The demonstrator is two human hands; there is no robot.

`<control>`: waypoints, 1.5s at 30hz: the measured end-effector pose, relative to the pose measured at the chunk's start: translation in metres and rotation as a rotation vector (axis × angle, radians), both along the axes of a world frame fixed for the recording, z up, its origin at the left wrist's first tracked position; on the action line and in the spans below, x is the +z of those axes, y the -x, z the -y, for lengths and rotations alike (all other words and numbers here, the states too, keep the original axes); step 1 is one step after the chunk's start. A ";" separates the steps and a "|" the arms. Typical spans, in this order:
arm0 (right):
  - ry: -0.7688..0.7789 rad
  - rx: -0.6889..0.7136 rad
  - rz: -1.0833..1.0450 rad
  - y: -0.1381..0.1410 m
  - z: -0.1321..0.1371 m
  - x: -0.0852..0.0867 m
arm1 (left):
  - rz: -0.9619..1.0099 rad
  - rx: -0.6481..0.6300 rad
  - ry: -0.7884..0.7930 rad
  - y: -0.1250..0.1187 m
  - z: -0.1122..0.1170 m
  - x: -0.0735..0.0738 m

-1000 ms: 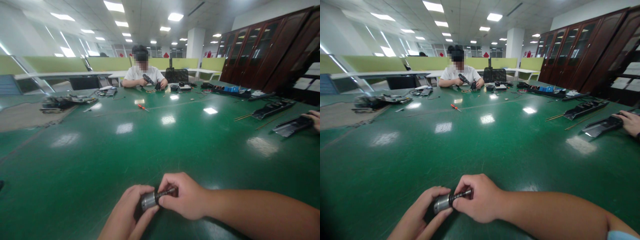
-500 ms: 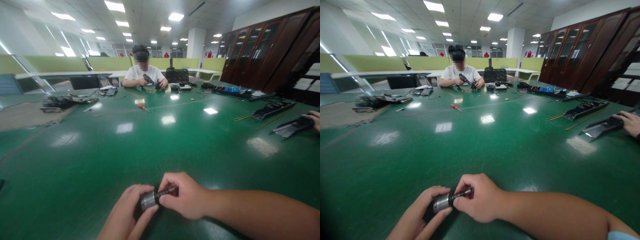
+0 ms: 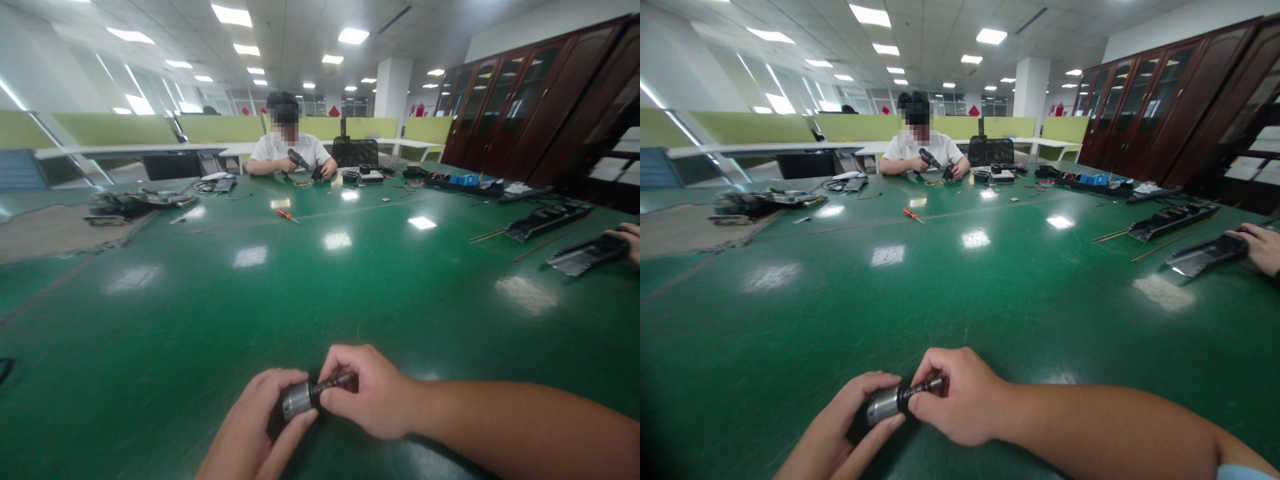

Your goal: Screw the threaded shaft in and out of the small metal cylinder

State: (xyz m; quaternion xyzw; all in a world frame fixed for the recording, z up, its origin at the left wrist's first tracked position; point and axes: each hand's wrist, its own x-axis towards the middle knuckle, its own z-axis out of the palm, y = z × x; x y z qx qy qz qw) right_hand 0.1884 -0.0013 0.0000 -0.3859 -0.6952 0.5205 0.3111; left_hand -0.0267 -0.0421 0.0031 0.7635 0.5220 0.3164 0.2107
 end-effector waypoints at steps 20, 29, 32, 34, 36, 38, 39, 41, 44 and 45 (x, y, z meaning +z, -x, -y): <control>0.018 -0.019 -0.043 0.001 0.000 -0.001 | 0.001 -0.001 0.040 0.002 0.001 -0.001; 0.045 -0.040 -0.072 0.002 -0.001 -0.002 | 0.025 0.016 0.048 0.004 0.000 -0.002; 0.042 -0.039 -0.068 0.002 -0.001 -0.004 | 0.029 0.016 0.062 0.004 -0.001 -0.002; 0.041 -0.039 -0.072 0.002 0.000 -0.005 | 0.027 0.018 0.061 0.004 -0.001 -0.002; 0.043 -0.043 -0.079 0.002 0.000 -0.005 | 0.023 0.017 0.054 0.003 -0.001 -0.001; 0.055 -0.046 -0.090 0.002 -0.001 -0.005 | 0.014 0.013 0.044 0.004 -0.001 -0.001; 0.061 -0.045 -0.095 0.002 -0.001 -0.005 | 0.005 0.010 0.039 0.004 -0.002 -0.001; 0.070 -0.041 -0.099 0.002 -0.001 -0.005 | -0.016 0.005 0.029 0.005 -0.003 -0.002; 0.084 -0.033 -0.107 0.002 -0.001 -0.005 | -0.041 -0.012 0.026 0.008 -0.003 -0.003; 0.092 -0.030 -0.112 0.002 -0.001 -0.005 | -0.045 -0.015 0.027 0.008 -0.003 -0.003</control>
